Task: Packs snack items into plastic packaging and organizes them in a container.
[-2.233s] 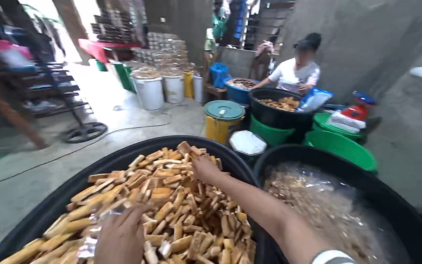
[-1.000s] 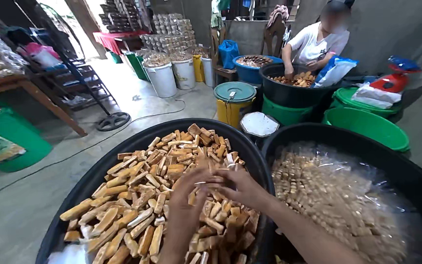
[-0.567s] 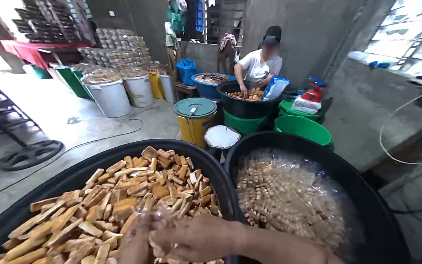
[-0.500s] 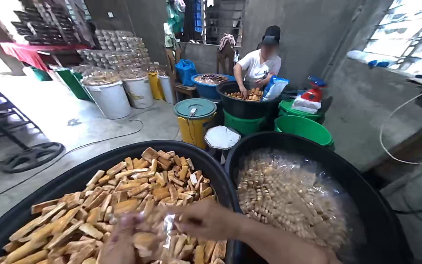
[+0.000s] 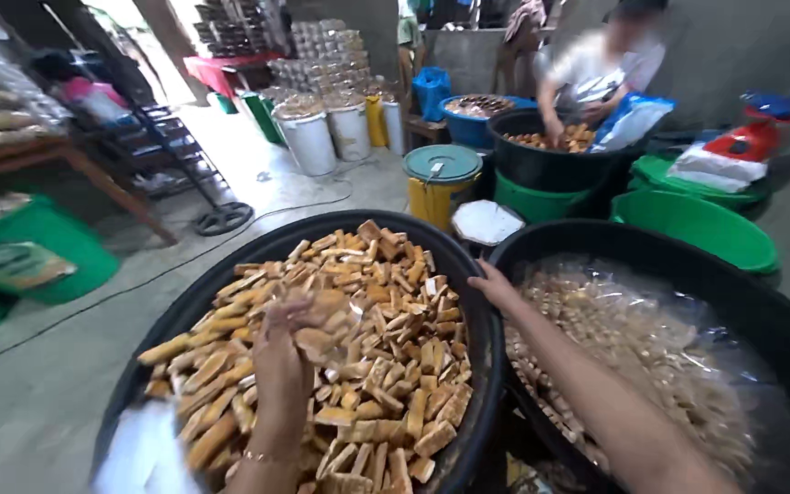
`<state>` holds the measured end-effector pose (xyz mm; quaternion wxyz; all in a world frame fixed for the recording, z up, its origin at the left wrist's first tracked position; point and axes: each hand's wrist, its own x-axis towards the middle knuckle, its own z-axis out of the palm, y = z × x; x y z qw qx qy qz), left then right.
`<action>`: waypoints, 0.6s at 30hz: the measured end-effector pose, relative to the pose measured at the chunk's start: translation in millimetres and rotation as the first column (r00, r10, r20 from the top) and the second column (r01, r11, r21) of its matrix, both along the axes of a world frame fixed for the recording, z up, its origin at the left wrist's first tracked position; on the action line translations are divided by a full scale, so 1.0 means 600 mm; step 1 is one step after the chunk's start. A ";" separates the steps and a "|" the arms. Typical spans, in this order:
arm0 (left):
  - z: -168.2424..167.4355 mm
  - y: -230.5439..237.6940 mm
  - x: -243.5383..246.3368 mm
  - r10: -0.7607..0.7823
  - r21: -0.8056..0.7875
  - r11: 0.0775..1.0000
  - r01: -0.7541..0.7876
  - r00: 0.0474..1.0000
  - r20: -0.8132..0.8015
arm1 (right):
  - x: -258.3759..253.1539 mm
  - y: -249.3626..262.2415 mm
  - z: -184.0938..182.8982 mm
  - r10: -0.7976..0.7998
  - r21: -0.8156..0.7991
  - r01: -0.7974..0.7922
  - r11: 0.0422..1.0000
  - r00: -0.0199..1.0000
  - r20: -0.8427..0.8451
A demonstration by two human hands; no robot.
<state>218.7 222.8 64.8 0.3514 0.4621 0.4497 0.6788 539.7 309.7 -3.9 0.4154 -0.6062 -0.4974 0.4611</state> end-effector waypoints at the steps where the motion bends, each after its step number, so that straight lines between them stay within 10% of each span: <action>1: 0.007 -0.007 0.002 -0.002 -0.001 1.000 0.002 1.000 0.015 | 0.002 -0.017 -0.004 -0.031 -0.002 0.031 1.000 0.999 -0.030; 12: 0.044 -0.019 0.008 0.113 -0.094 0.992 -0.084 0.922 0.370 | -0.008 -0.274 -0.026 -0.039 -0.107 0.016 0.994 0.974 -0.223; 18: 0.006 0.015 -0.016 0.254 -0.173 0.961 -0.214 0.933 0.255 | 0.023 -0.209 0.006 -0.104 0.509 -0.272 0.817 0.799 0.592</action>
